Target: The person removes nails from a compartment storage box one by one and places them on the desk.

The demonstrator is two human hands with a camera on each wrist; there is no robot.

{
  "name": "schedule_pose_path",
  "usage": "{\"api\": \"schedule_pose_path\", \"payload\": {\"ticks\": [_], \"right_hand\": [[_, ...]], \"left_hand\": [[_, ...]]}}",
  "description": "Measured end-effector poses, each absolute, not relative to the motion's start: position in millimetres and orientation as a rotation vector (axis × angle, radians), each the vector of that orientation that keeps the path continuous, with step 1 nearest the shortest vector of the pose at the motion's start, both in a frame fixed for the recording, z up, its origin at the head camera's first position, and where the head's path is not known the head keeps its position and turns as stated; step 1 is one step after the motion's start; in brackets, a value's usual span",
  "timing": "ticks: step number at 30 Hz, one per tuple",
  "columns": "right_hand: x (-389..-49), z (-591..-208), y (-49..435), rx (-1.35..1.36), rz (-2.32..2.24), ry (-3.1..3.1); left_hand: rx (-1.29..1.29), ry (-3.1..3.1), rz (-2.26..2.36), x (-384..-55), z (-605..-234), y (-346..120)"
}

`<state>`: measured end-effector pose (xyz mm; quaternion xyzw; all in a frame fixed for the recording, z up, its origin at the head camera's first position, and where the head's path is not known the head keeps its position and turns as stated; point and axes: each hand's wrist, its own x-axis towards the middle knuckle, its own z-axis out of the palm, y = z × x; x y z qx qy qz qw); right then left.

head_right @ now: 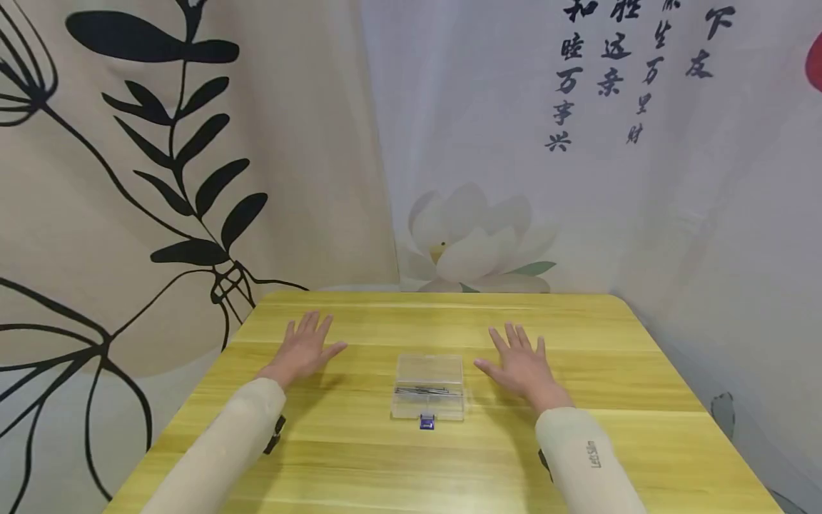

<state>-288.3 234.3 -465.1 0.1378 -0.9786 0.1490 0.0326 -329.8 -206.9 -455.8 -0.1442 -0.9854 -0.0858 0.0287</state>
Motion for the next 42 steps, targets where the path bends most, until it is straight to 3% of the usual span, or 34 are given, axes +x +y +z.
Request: {"api": "schedule_pose_path", "payload": {"ticks": [18,42], "right_hand": [[-280,-478,212,0.529,0.682,-3.013],[-272,-498,194,0.458,1.153,-3.023]], "left_hand": [[-0.541,-3.03,-0.247,-331,-447,-176],[-0.661,-2.984,-0.474,-323,-445,-141]]}}
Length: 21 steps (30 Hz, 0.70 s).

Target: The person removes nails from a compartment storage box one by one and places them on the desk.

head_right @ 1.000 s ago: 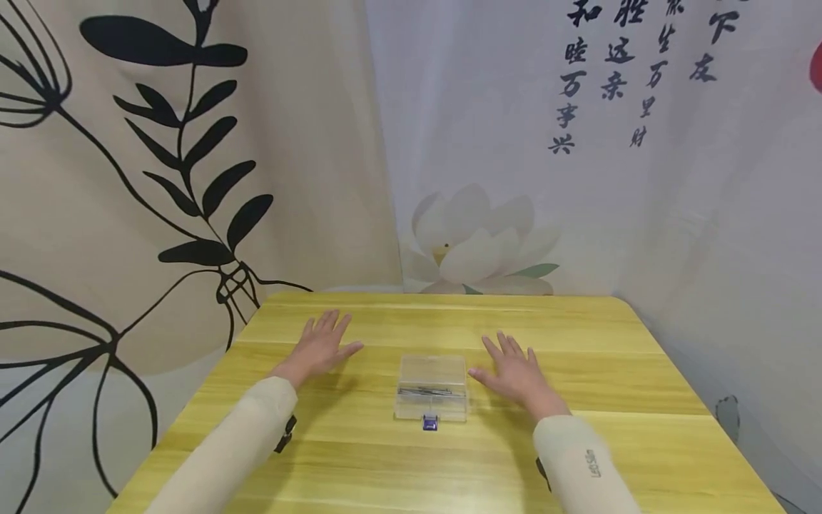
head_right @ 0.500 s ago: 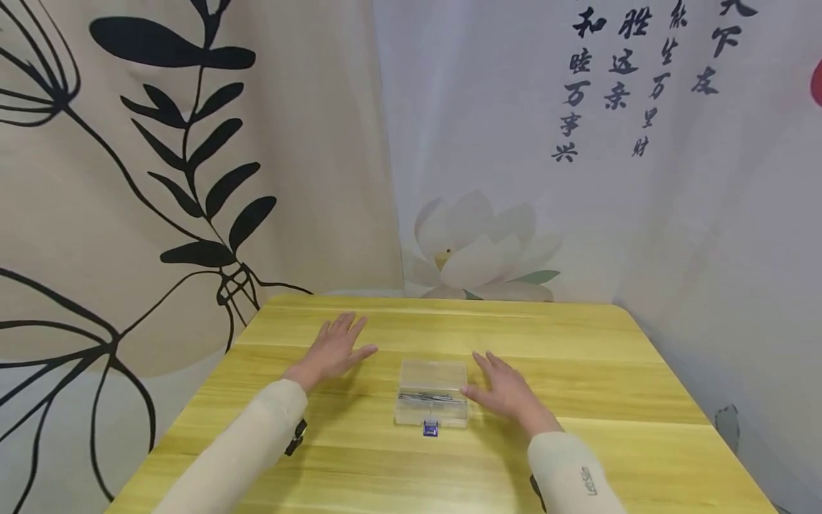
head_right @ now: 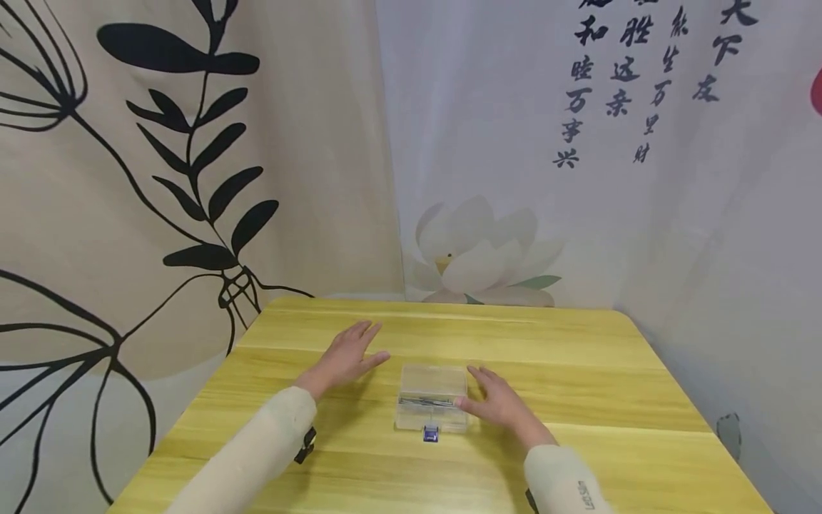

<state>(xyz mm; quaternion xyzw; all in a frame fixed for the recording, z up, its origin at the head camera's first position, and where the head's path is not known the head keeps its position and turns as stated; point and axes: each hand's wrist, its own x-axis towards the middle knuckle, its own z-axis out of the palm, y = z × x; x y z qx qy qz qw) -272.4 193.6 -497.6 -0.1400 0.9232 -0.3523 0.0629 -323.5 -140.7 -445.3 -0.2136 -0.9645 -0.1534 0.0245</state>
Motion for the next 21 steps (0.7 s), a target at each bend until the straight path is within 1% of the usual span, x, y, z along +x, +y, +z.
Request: {"api": "schedule_pose_path", "payload": {"ticks": [11,21], "right_hand": [[-271,-504,191,-0.378,-1.162,2.745],[-269,-508,188,-0.389,-1.187,2.709]], "left_hand": [[-0.707,-2.967,-0.692,-322,-451,-125],[-0.725,-2.923,-1.088,-317,-459,-112]]}}
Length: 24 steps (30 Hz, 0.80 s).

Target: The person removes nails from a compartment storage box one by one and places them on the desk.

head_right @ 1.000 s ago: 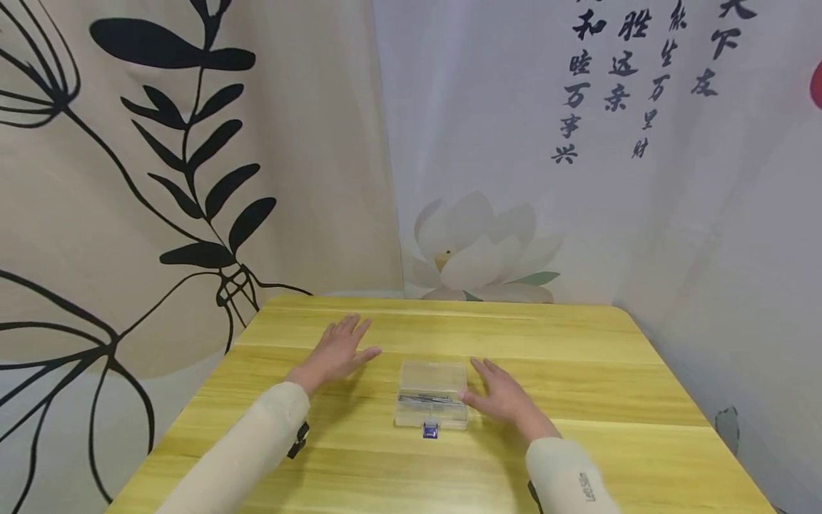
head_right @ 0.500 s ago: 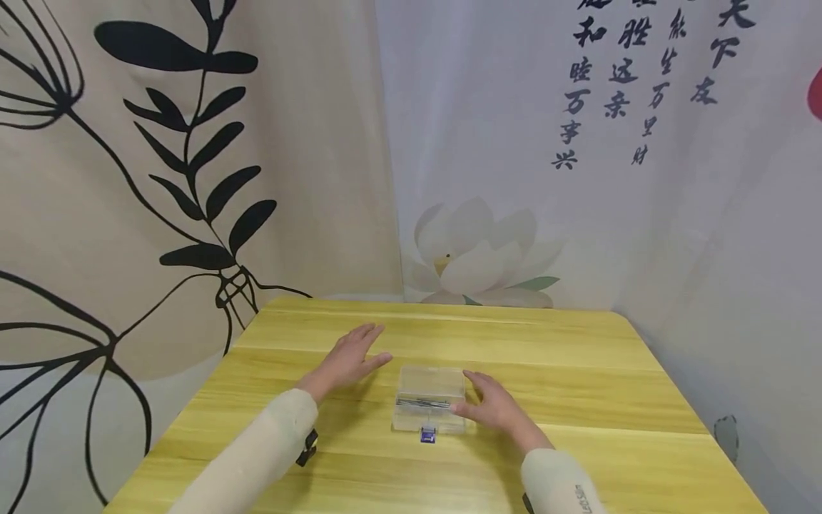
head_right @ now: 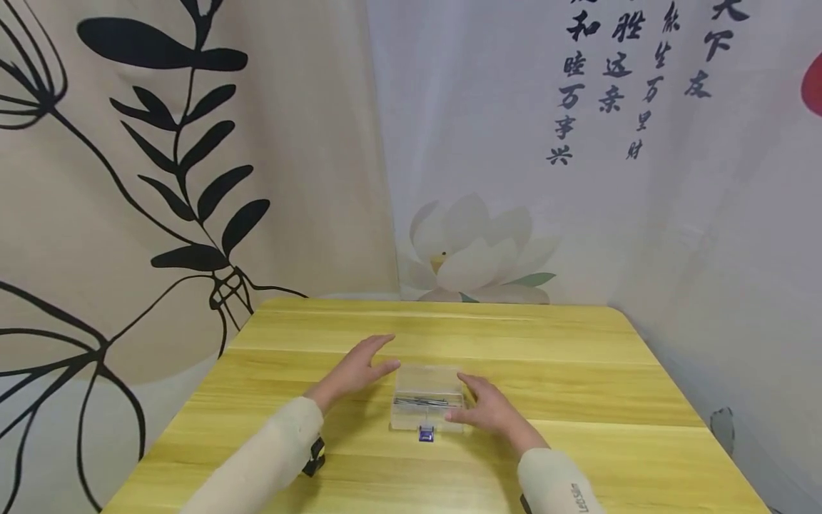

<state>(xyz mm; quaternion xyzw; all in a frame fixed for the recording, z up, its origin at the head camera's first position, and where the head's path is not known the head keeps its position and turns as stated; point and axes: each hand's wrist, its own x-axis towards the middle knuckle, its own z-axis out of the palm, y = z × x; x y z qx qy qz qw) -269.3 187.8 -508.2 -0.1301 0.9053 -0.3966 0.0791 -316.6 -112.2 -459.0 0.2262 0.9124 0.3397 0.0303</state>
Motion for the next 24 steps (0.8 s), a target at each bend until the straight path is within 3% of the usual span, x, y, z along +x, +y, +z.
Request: {"api": "schedule_pose_path", "payload": {"ticks": [24], "right_hand": [[-265,-514,185,-0.366,-1.183,2.687]], "left_hand": [[0.725,2.655,1.274,-303,-469,-94]]}}
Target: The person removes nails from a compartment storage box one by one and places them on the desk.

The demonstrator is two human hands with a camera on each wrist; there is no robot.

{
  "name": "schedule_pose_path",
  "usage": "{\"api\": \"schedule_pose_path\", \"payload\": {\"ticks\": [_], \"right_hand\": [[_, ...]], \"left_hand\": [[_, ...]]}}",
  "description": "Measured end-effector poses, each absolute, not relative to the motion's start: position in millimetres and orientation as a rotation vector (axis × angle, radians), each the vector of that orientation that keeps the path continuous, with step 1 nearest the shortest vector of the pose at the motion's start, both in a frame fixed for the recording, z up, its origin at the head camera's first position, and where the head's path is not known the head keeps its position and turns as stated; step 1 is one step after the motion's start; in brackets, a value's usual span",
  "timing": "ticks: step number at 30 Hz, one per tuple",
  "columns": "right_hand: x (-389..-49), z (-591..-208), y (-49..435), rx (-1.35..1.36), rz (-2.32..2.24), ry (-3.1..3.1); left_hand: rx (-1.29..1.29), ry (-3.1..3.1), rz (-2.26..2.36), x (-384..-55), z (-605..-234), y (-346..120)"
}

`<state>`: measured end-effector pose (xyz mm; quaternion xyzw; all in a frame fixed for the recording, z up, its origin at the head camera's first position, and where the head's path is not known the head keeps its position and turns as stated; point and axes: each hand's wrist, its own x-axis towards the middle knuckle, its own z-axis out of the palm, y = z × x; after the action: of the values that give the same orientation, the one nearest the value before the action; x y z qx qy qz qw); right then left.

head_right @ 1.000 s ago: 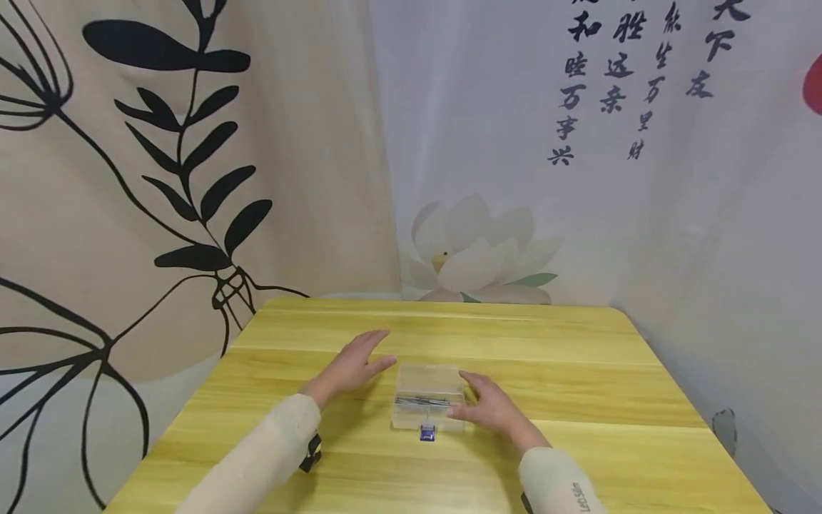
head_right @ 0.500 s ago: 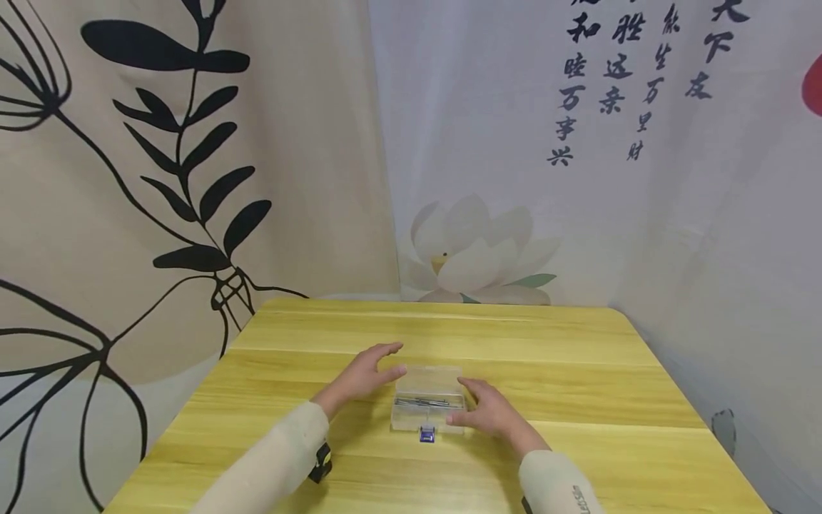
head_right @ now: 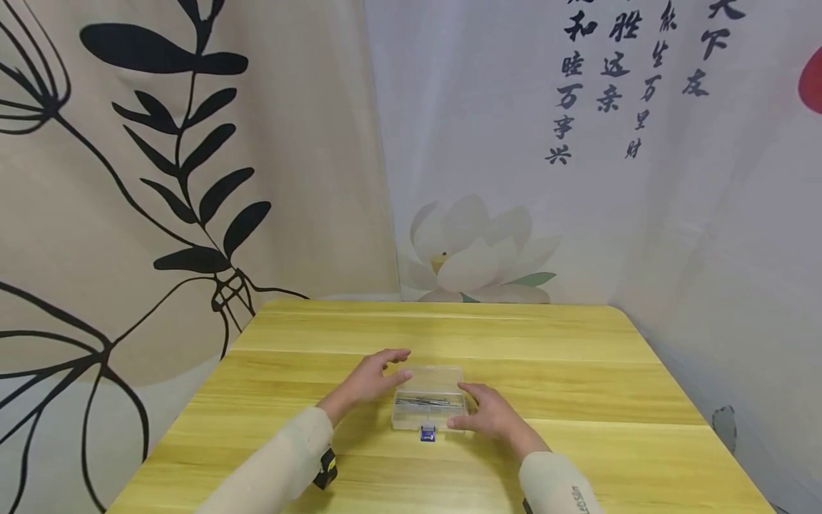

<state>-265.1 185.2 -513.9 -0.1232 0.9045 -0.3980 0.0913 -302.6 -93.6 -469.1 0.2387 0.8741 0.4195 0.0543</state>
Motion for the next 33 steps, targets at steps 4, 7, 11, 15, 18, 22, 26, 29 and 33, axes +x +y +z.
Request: {"api": "schedule_pose_path", "payload": {"ticks": [4,7,11,15,18,22,26,29,33], "right_hand": [[-265,-515,186,-0.369,-1.186,2.692],[-265,-516,186,-0.381,-1.184,2.7],[-263,-516,187,-0.391,-1.171,2.715],[-260,-515,187,-0.392,-1.152,2.732],[-258,-513,187,-0.395,-1.135,2.744],[-257,-513,187,-0.401,-1.114,2.758],[-257,-514,188,-0.404,-1.106,2.76],[-258,-515,188,-0.402,-1.103,2.759],[-260,-517,188,-0.392,-1.101,2.762]], "left_hand": [[0.742,2.642,1.288,-302,-470,-91],[0.748,2.647,1.277,-302,-471,-89],[0.764,2.657,1.258,-302,-474,-86],[0.771,2.654,1.255,-302,-477,-84],[0.762,2.647,1.264,-302,-478,-82],[0.741,2.638,1.285,-303,-479,-81],[0.7,2.618,1.321,-304,-481,-80],[0.675,2.614,1.332,-306,-483,-79],[0.662,2.605,1.336,-308,-485,-77]]}}
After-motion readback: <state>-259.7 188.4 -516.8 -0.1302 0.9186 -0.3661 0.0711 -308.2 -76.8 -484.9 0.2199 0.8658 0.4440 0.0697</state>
